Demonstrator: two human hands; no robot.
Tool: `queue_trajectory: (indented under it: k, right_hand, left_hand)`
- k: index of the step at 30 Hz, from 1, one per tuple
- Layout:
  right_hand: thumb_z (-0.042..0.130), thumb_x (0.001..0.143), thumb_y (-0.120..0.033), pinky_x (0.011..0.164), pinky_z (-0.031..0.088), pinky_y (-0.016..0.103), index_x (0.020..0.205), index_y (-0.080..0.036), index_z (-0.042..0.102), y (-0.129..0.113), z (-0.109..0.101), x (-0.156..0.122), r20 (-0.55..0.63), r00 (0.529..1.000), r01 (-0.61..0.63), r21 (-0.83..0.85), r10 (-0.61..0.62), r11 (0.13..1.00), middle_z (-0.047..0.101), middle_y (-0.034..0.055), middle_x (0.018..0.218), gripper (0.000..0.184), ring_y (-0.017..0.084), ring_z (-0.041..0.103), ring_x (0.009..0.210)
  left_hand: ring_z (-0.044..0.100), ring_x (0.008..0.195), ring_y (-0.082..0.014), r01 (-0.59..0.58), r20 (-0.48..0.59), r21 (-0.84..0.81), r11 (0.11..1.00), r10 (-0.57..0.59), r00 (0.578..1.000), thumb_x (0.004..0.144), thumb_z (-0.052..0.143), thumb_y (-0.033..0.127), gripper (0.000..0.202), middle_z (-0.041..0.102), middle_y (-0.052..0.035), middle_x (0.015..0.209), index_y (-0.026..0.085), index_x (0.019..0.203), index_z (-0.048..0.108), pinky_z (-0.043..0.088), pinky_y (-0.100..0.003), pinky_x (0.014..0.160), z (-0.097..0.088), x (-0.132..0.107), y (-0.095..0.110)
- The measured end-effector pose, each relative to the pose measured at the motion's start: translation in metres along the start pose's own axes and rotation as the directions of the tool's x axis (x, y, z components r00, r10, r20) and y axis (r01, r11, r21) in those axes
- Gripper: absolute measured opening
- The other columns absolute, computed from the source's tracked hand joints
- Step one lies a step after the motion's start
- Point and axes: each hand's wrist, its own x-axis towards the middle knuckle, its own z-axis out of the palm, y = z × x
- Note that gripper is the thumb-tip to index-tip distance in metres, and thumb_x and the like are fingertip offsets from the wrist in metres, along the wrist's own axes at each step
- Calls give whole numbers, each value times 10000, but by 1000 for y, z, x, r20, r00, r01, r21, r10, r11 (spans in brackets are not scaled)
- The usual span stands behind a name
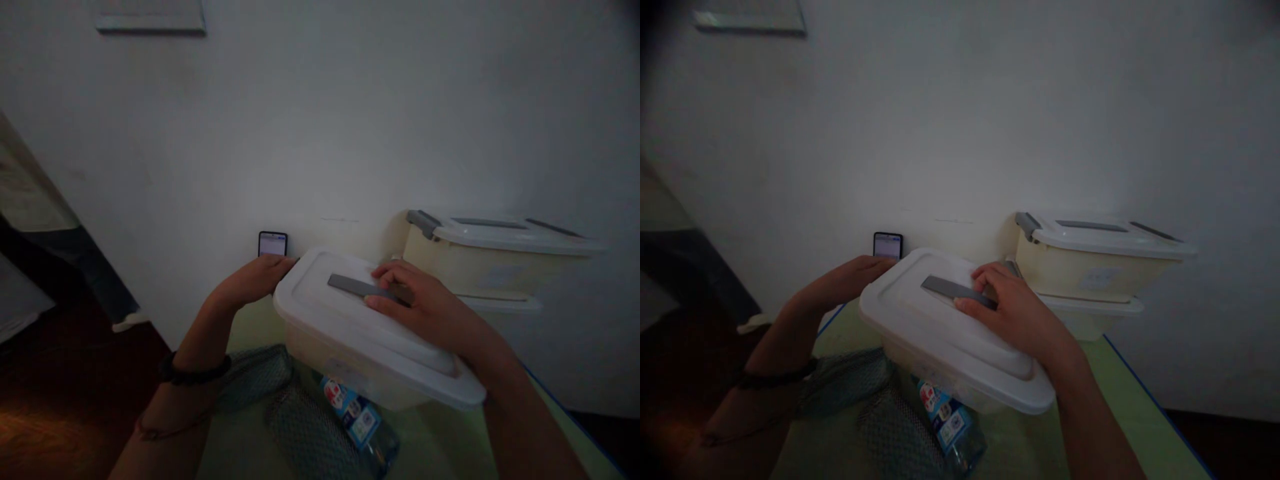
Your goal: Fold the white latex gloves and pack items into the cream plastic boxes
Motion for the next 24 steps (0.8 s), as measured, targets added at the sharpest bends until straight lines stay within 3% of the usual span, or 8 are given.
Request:
queue_trajectory:
  k: [5, 11, 15, 19, 21, 24]
  right_hand:
    - [589, 820, -404, 886, 413, 360, 765, -219, 510, -1, -10, -4, -84, 996, 15, 66, -9, 998, 582, 50, 1059, 208, 194, 550, 1004]
    - [599, 814, -396, 855, 439, 346, 771, -220, 518, -2, -16, -6, -171, 985, 49, 84, -34, 995, 609, 48, 1036, 198, 197, 571, 989]
    - [639, 785, -385, 861, 451, 373, 780, -220, 527, -3, -18, -5, -230, 968, 105, 32, -95, 994, 612, 55, 1047, 200, 210, 580, 1001]
    - [685, 753, -373, 896, 439, 410, 808, -218, 547, -9, -23, -8, -325, 926, 176, -79, -192, 981, 584, 72, 1093, 214, 222, 575, 1028]
    - [697, 743, -376, 902, 436, 422, 832, -219, 556, -15, -26, -11, -369, 900, 203, -120, -233, 972, 575, 73, 1099, 229, 222, 575, 1026]
    - [714, 731, -361, 902, 440, 402, 846, -213, 573, -23, -30, -14, -424, 868, 216, -142, -257, 966, 582, 73, 1078, 234, 208, 575, 1009]
  left_hand:
    - [642, 956, -244, 100, -85, -24, 995, -102, 991, 799, 432, 326, 357, 695, -106, 1056, 155, 1008, 666, 474, -341, 822, -2, -2, 4]
    - [628, 929, -245, 21, -207, -35, 999, -28, 978, 797, 461, 327, 328, 696, -115, 988, 126, 942, 676, 470, -365, 828, -3, -5, 21]
    - [632, 895, -212, -30, -310, -266, 964, -56, 949, 917, 295, 469, 494, 706, -82, 950, 151, 973, 669, 482, -320, 805, -2, -11, 40]
    - [630, 669, -162, -52, -285, -501, 864, -108, 952, 897, 363, 501, 475, 714, -57, 801, 146, 961, 673, 490, -236, 579, -2, -21, 55]
    - [595, 546, -129, -69, -284, -583, 810, -123, 951, 855, 476, 434, 363, 704, -38, 724, 150, 978, 665, 436, -194, 452, -2, -26, 61]
    - [579, 465, -111, -72, -191, -723, 687, -99, 977, 785, 576, 320, 301, 687, -14, 634, 156, 1027, 645, 420, -172, 395, -3, -31, 67]
